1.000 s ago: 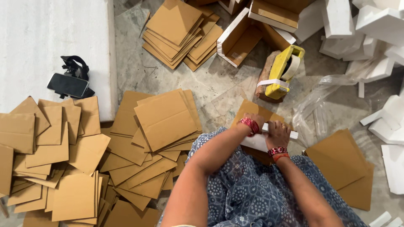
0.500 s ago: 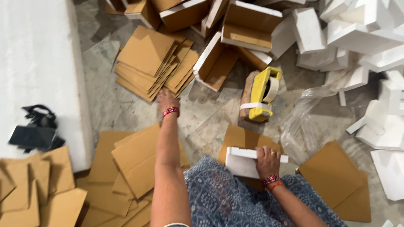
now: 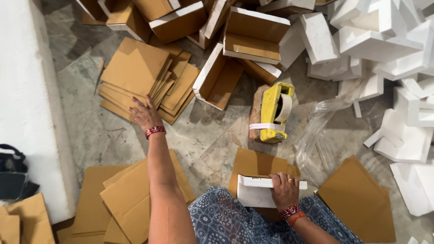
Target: The person sits on the floor and assembles small cardboard boxes by inserting white foam inserts into the box flaps and securing them with a tape dispenser. The person repeatedly picks up flat cardboard pieces, inserts the foam, and tapes the edges to form the box structure.
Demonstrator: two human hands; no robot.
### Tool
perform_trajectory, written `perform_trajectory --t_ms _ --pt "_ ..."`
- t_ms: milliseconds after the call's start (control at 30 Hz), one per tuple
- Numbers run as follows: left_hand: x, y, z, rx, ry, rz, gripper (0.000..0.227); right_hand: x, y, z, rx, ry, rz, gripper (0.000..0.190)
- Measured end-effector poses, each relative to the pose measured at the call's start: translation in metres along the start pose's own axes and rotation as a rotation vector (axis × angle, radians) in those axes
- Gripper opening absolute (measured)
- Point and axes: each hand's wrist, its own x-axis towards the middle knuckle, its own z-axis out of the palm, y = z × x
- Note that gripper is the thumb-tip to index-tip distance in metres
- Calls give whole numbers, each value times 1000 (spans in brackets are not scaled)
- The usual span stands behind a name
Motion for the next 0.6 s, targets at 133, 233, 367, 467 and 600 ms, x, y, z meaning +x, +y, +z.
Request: perform_trajectory --t_ms 133,233,367,467,600 --pt "23 -7 21 -41 -50 -35 62 -1 -1 1 -17 -33 19 20" --pt "11 -26 2 12 29 15 57 0 -1 1 9 -74 24 24" --pt "-10 -80 -79 -228 9 47 55 -3 1 -2 -5 -39 8 29" --pt "-51 -132 -121 -293 74 58 54 -3 2 2 -16 -42 11 28" --pt "-120 -196 -145 -478 109 -95 58 -6 3 5 -60 -59 11 29"
